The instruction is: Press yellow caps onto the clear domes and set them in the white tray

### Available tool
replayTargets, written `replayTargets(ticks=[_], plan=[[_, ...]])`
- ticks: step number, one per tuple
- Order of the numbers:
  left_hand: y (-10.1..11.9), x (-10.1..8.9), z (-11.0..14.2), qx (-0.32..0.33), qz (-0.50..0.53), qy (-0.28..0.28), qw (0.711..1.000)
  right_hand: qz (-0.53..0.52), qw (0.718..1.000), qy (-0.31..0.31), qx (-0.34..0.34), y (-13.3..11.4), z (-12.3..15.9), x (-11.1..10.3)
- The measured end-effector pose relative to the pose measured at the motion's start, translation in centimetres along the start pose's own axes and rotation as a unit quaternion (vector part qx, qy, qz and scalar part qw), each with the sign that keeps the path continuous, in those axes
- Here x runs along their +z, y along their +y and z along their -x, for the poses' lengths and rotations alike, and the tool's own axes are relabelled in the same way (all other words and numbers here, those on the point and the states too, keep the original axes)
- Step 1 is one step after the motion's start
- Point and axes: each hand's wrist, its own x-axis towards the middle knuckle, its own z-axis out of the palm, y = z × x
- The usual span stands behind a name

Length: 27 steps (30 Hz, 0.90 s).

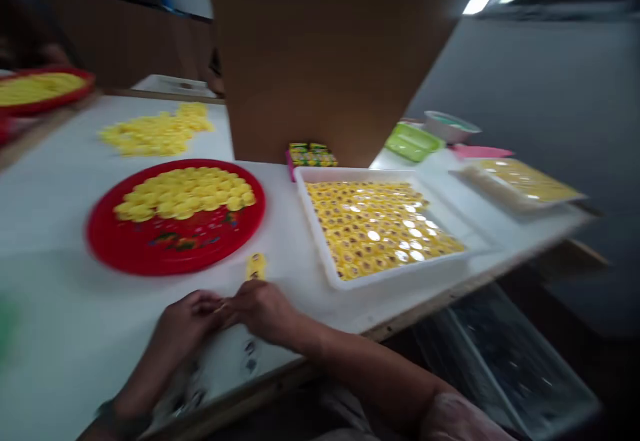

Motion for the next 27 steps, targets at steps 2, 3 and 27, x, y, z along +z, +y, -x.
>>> replayTargets(ticks=[2,3,27], plan=[[0.7,0.2,0.8,-0.003,0.068,-0.008,0.998,-0.040,0.999,0.026,0.015,-0.4,0.0,-0.3],[0.8,0.2,1.0,-0.007,0.099,-0.008,0.995,-0.059,0.997,0.042,0.024,-0.5,0.0,-0.4],[-0.6,-0.4,2.0,0.008,0.161,-0.041,0.986,-0.118,0.989,0.055,0.064,-1.1,0.1,-0.9]])
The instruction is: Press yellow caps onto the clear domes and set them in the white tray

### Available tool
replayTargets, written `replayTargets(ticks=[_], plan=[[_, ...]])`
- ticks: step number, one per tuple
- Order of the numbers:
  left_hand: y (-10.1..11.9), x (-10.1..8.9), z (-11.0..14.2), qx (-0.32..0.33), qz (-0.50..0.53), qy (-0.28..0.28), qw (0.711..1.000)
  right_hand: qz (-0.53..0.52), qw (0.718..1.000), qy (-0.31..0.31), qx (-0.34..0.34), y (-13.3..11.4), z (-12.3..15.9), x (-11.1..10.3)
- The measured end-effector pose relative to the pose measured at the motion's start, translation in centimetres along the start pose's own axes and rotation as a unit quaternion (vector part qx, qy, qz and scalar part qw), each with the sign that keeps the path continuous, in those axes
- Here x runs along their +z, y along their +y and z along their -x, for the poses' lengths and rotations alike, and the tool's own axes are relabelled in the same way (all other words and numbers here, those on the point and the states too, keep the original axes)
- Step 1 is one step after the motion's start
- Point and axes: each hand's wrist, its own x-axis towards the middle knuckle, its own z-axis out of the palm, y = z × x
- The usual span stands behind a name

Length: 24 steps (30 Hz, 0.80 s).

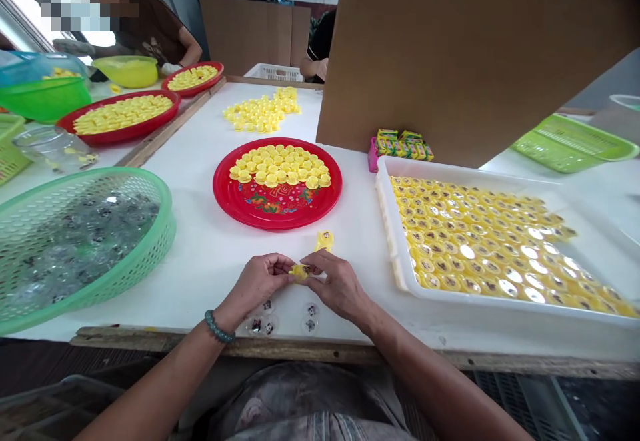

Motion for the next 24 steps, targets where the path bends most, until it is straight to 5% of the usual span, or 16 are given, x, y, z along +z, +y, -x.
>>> replayTargets(ticks=[11,19,24], plan=[[-0.8,-0.8,0.0,0.003,0.007,0.000,1.000,-0.134,0.980,-0.024,0.146,0.2,-0.7,-0.1],[-1.1,-1.0,-0.2,0.007,0.007,0.005,1.000,-0.327,0.922,-0.057,0.197,0.2,-1.1,-0.8],[-1.0,-0.9,0.0,0.004,0.028,0.031,0.999,-0.199,0.960,-0.032,0.195,0.1,-1.1,-0.7]])
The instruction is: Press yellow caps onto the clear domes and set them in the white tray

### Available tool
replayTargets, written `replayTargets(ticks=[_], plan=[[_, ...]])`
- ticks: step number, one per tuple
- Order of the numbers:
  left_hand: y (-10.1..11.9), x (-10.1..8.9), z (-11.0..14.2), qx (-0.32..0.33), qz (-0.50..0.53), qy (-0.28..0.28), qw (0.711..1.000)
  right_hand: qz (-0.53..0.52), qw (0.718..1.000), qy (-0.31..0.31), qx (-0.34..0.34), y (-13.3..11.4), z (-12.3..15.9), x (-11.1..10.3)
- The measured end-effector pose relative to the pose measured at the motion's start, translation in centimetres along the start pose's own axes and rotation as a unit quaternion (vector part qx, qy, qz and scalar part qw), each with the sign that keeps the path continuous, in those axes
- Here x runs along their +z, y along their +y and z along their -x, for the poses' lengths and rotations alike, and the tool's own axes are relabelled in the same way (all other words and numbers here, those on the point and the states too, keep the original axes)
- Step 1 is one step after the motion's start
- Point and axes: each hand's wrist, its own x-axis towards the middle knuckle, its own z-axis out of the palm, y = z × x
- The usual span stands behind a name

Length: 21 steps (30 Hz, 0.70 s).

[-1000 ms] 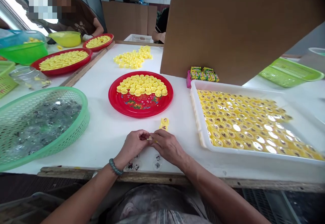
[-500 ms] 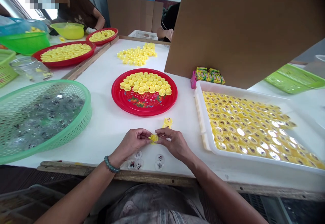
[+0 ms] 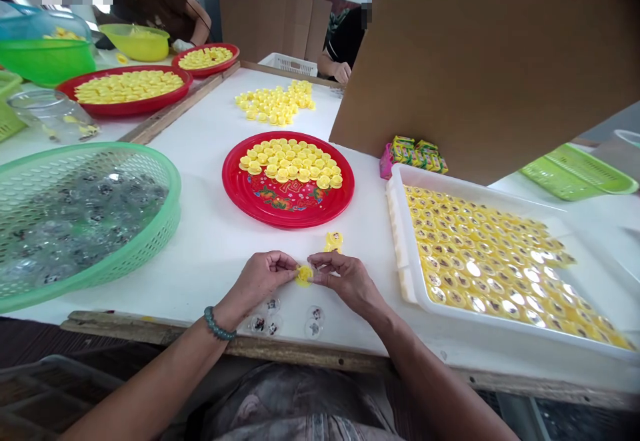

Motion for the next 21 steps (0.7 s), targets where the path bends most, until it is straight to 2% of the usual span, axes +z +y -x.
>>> replayTargets(ticks=[4,10,14,21], plan=[[0.0,0.2,0.2,-0.022,0.029,0.006,0.999,0.134,0.988,0.044,-0.064,0.4,0.4,0.5],[0.4,0.6,0.1,-0.038,0.061,0.007,0.997,0.197,0.967,0.024,-0.161,0.9,0.6,1.2],[1.0,0.9,0.2,-0.049,0.066,0.013,0.997,0.224,0.958,0.022,-0.180,0.7,0.3,1.4],[1.3,1.1,0.1,-0.029,0.052,0.018,0.998,0.285,0.939,-0.003,-0.192,-0.3,-0.1,1.4]])
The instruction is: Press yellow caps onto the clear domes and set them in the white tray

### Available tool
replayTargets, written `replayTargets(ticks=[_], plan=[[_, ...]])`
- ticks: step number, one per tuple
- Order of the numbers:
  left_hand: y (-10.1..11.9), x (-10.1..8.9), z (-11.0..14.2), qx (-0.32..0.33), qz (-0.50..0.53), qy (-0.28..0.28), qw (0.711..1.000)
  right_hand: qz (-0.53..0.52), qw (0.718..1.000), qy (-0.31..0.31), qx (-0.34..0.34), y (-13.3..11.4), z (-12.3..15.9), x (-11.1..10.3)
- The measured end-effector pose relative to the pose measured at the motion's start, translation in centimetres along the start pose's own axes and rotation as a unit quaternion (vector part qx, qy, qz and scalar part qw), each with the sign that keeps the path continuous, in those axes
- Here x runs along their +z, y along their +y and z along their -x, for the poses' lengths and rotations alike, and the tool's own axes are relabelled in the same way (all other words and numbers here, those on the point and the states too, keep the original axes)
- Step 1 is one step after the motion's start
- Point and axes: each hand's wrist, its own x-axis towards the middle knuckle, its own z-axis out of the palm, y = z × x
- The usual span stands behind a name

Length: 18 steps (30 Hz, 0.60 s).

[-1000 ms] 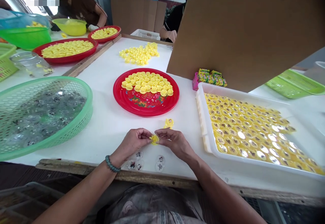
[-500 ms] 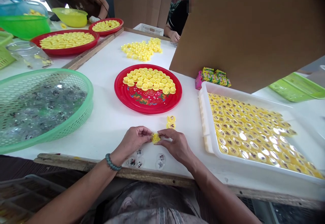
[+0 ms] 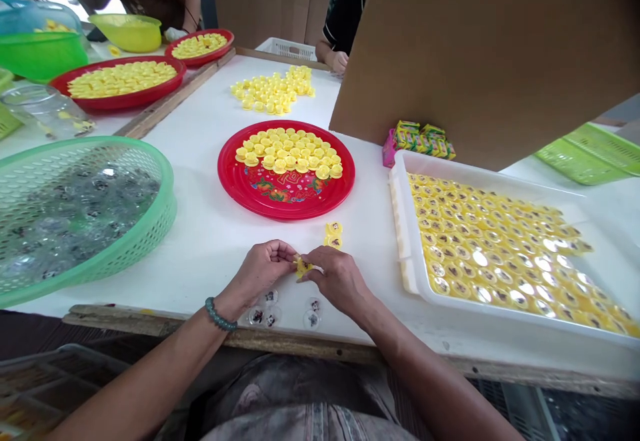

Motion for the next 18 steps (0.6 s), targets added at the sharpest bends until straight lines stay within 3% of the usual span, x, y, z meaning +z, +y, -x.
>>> replayTargets(ticks=[5,11,18], plan=[[0.6,0.3,0.1,-0.025,0.018,-0.004,1.000,-0.001,1.000,-0.016,0.002,0.0,-0.1,-0.2],[-0.2,0.3,-0.6,-0.004,-0.112,0.032,0.993,-0.038,0.999,-0.011,-0.002,0.3,0.0,-0.1],[-0.4,0.2,-1.2,-0.042,-0.089,0.026,0.995,-0.037,0.999,-0.027,0.013,0.1,-0.3,-0.4]])
